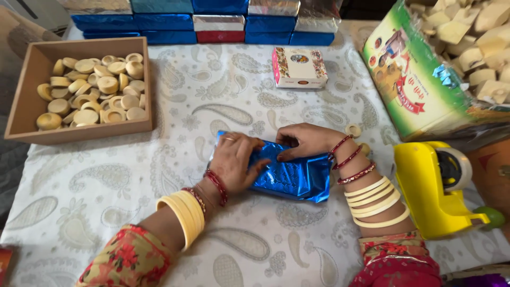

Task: The recorder is packaging boxes with silver and blue foil wrappers.

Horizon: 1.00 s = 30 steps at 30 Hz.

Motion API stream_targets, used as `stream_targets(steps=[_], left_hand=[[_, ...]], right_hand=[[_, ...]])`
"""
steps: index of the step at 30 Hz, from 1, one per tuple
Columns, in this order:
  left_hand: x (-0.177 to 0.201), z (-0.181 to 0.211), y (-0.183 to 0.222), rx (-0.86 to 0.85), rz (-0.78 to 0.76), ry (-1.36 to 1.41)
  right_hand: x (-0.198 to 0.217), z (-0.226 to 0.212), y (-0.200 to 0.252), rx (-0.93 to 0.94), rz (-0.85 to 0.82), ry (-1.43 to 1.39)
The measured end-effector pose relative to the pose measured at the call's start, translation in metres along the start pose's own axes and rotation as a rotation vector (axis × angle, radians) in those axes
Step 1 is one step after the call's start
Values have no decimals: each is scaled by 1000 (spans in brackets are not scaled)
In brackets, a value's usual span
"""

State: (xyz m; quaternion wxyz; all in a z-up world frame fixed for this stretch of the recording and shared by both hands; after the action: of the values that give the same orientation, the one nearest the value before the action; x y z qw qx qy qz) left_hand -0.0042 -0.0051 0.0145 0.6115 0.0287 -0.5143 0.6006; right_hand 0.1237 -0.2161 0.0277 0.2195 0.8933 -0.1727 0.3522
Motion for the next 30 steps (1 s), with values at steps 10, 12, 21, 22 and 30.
stream_targets(steps=[10, 12, 21, 22, 30], left_hand=[[-28, 55, 33, -461, -113, -14], [-56, 57, 35, -187, -377, -171], [-36, 18, 19, 91, -130, -102], [-36, 10, 17, 100, -109, -100], [-22, -24, 6, 501, 32, -66]], right_hand=[[1, 38, -9, -140, 88, -416], [-2, 55, -12, -186, 84, -510], [-4, 59, -16, -37, 164, -278], [-6, 59, -16, -37, 150, -260], [-17, 22, -25, -121, 452, -1004]])
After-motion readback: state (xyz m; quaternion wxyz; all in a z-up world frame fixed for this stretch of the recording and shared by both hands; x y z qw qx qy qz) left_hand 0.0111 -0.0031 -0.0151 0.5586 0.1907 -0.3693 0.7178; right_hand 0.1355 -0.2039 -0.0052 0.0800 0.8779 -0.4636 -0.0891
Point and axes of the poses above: each hand's wrist, its own y-axis away from the middle knuckle, its own x-axis out of the back of the hand, z = x × y, the point moved 2 cm from there along -y, towards the middle knuckle, and after that the axes turned 4 degrees about -y, right-handed, at the moved point
